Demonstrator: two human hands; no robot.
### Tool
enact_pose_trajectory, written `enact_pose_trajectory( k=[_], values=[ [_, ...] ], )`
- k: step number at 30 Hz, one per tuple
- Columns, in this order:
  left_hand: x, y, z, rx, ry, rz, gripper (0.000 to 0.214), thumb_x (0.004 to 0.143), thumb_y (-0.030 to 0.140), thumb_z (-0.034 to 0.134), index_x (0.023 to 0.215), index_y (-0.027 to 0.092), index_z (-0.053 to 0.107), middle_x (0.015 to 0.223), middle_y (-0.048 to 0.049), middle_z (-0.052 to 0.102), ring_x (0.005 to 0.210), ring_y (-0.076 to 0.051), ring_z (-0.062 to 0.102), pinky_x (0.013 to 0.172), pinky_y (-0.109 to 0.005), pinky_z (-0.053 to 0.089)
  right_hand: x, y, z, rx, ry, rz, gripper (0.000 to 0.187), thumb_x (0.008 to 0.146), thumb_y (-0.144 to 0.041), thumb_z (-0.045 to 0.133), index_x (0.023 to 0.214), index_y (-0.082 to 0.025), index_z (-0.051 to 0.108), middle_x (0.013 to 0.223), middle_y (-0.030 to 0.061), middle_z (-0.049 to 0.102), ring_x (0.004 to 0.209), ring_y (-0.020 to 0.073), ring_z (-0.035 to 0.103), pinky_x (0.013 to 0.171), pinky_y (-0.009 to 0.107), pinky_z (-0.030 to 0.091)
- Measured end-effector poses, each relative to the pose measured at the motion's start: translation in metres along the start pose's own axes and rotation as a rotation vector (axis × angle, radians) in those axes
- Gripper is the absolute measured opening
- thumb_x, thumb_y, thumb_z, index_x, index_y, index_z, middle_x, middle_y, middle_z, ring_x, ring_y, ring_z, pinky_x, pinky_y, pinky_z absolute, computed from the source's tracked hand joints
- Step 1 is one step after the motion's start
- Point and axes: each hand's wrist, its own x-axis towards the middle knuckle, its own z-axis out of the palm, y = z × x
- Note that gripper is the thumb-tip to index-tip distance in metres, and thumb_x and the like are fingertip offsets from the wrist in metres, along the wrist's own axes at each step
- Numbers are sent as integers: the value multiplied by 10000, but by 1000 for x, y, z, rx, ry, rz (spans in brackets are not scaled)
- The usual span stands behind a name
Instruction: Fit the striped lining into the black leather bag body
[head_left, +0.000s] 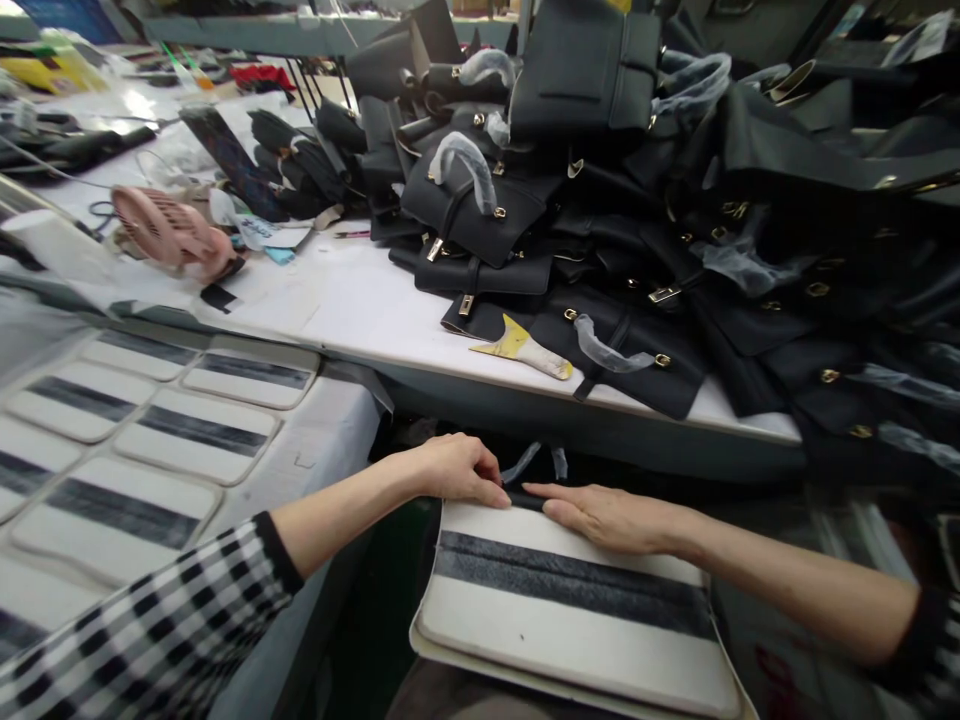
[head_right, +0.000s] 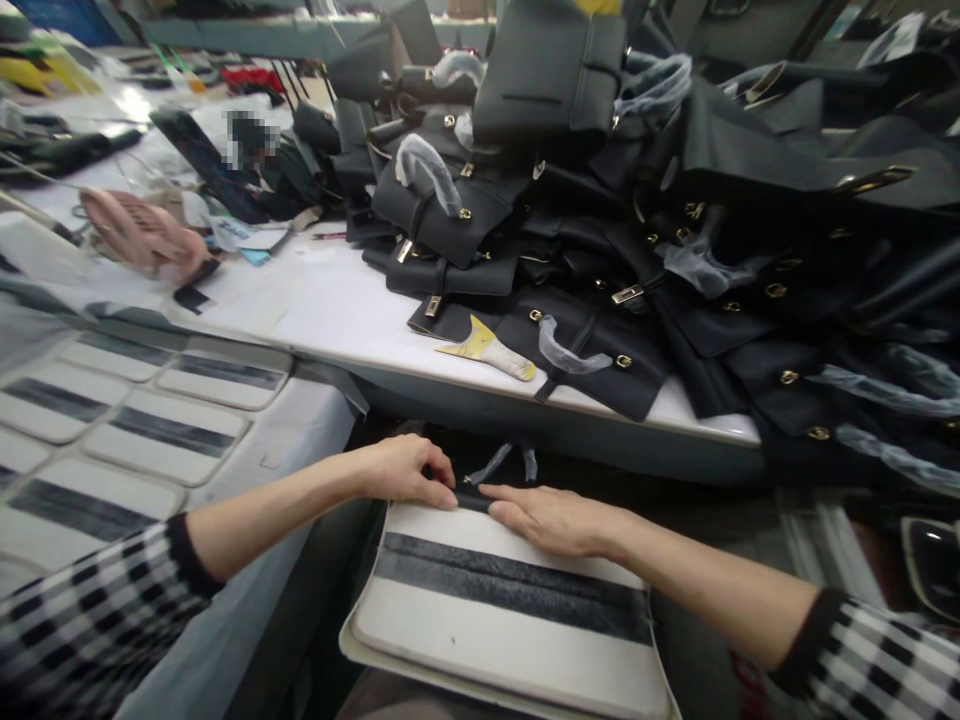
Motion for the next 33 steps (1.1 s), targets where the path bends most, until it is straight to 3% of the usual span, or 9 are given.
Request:
enact_pose_trajectory(
  k=[6, 12, 16, 18, 21, 24, 29, 31, 33],
  values=[
    [11, 6, 6, 20, -35, 28, 341, 683, 613, 725, 851, 318, 756, 827, 24, 712, 828, -220, 621, 623, -267, 365, 18, -15, 4, -34, -9, -83, 593, 981, -575, 232, 1516, -319, 249, 1394, 104, 551, 1215, 339, 567, 1035, 519, 423],
    [9, 7, 6, 41, 8, 49, 376, 735, 598, 687, 960, 299, 720, 897, 22, 699, 828, -203, 616, 623, -263, 370, 1, 2, -2, -107, 5, -12, 601, 963, -612, 278, 1504, -351, 257, 1413, 99, 530, 1236, 364, 550, 1012, 546, 439],
    [-1, 18, 14, 113, 211, 163, 336, 730, 420, 742, 1020, 284, 639, 938, 42, 637, 816, -178, 587, 649, -268, 392, -14, 16, -1, -189, 104, 5, 556, 975, -560, 314, 1491, -354, 298, 1416, 109, 520, 1229, 368, 557, 1000, 571, 455],
    [-11, 29, 29, 185, 350, 280, 197, 761, 233, 691, 946, 256, 626, 912, 32, 610, 859, -183, 569, 728, -287, 407, -23, 20, 10, -247, 236, -48, 514, 990, -476, 353, 1484, -337, 333, 1430, 90, 509, 1262, 340, 534, 1028, 558, 446],
    [-35, 50, 67, 161, 479, 430, 209, 788, 42, 550, 870, 225, 612, 897, 13, 605, 909, -184, 552, 808, -315, 405, -51, 23, 47, -295, 662, -127, 434, 991, -350, 417, 1416, -271, 465, 1381, 71, 564, 1283, 272, 513, 1087, 508, 419],
    [-61, 70, 114, 54, 463, 528, 143, 873, 128, 571, 965, 233, 604, 984, 7, 620, 948, -188, 545, 851, -339, 412, -90, 24, 109, -276, 1040, -134, 345, 966, -271, 494, 1298, -215, 568, 1296, 79, 606, 1254, 232, 511, 1083, 451, 436],
    [-80, 85, 171, 237, 359, 491, 108, 932, 252, 572, 1040, 242, 578, 1020, -5, 595, 942, -224, 506, 832, -392, 432, -126, 29, 212, -412, 1227, -149, 428, 885, -130, 610, 1307, -175, 557, 1291, 129, 574, 1267, 282, 476, 1064, 490, 428],
    [-79, 86, 181, 322, 368, 475, 72, 951, 237, 531, 1012, 229, 568, 1007, -14, 585, 944, -234, 496, 826, -407, 435, -124, 33, 232, -463, 1319, -169, 467, 853, -60, 621, 1306, -156, 560, 1260, 146, 587, 1244, 295, 491, 1021, 481, 451],
    [-78, 88, 187, 377, 396, 466, 66, 968, 249, 502, 995, 224, 556, 998, -15, 578, 935, -238, 494, 806, -417, 434, -119, 35, 237, -463, 1388, -191, 475, 833, -10, 617, 1285, -144, 571, 1203, 147, 613, 1197, 284, 517, 973, 455, 472]
  ],
)
